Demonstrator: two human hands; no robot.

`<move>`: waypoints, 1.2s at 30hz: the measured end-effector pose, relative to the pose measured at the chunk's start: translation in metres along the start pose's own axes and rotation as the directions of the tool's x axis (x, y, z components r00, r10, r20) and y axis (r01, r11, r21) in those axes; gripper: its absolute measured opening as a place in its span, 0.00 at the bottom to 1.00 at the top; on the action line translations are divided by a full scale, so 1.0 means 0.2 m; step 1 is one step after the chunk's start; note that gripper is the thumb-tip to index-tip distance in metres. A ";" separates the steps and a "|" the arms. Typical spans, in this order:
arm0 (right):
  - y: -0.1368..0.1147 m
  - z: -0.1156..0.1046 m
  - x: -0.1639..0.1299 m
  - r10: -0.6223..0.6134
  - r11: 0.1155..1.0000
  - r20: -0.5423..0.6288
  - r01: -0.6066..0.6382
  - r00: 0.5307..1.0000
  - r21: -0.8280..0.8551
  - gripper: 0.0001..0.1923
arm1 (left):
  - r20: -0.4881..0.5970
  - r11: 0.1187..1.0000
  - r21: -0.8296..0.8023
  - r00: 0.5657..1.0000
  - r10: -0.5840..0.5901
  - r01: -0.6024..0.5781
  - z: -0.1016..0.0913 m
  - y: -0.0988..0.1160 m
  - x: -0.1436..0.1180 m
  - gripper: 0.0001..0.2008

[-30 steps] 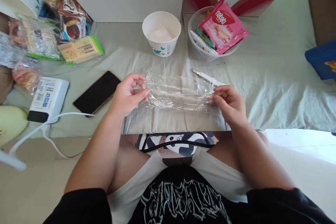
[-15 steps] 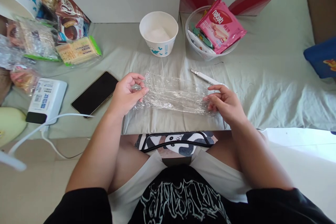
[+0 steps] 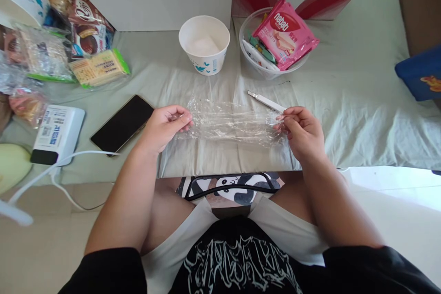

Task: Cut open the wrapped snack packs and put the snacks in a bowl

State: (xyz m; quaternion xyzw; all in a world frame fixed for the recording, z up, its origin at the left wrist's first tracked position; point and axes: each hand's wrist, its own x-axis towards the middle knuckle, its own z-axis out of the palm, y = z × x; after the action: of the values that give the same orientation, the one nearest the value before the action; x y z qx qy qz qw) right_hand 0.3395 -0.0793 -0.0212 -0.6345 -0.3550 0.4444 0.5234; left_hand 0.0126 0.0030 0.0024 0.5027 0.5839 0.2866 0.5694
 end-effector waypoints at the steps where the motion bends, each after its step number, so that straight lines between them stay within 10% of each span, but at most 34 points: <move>1: 0.00 0.00 0.00 -0.004 1.000 0.003 0.004 1.000 0.002 0.08 | -0.003 0.999 -0.027 1.000 0.018 -0.018 0.00 0.00 0.00 0.12; 14: -0.03 0.00 0.00 0.045 0.999 0.010 -0.045 0.999 0.000 0.12 | -0.041 0.993 0.027 0.993 0.114 -0.112 0.00 -0.05 0.02 0.09; 22: -0.06 -0.01 -0.05 -0.011 0.973 0.229 0.064 0.973 -0.222 0.14 | -0.045 0.987 0.069 0.988 0.149 -0.145 -0.01 -0.07 0.02 0.10; 29: -0.02 0.01 -0.10 -0.309 0.548 0.453 0.545 0.837 -0.634 0.10 | -0.045 0.975 0.120 0.980 0.195 -0.189 -0.02 -0.08 0.02 0.11; 36: -0.01 0.06 -0.13 -0.423 0.447 0.518 0.669 0.743 -0.594 0.07 | -0.033 0.971 0.126 0.977 0.210 -0.205 -0.02 -0.08 0.01 0.12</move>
State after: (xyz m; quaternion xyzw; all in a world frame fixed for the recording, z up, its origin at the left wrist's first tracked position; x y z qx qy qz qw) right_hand 0.3192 -0.0987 -0.0145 -0.5655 -0.7653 0.1494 0.2686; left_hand 0.0049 0.0014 -0.0127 0.5880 0.5574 0.3199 0.4911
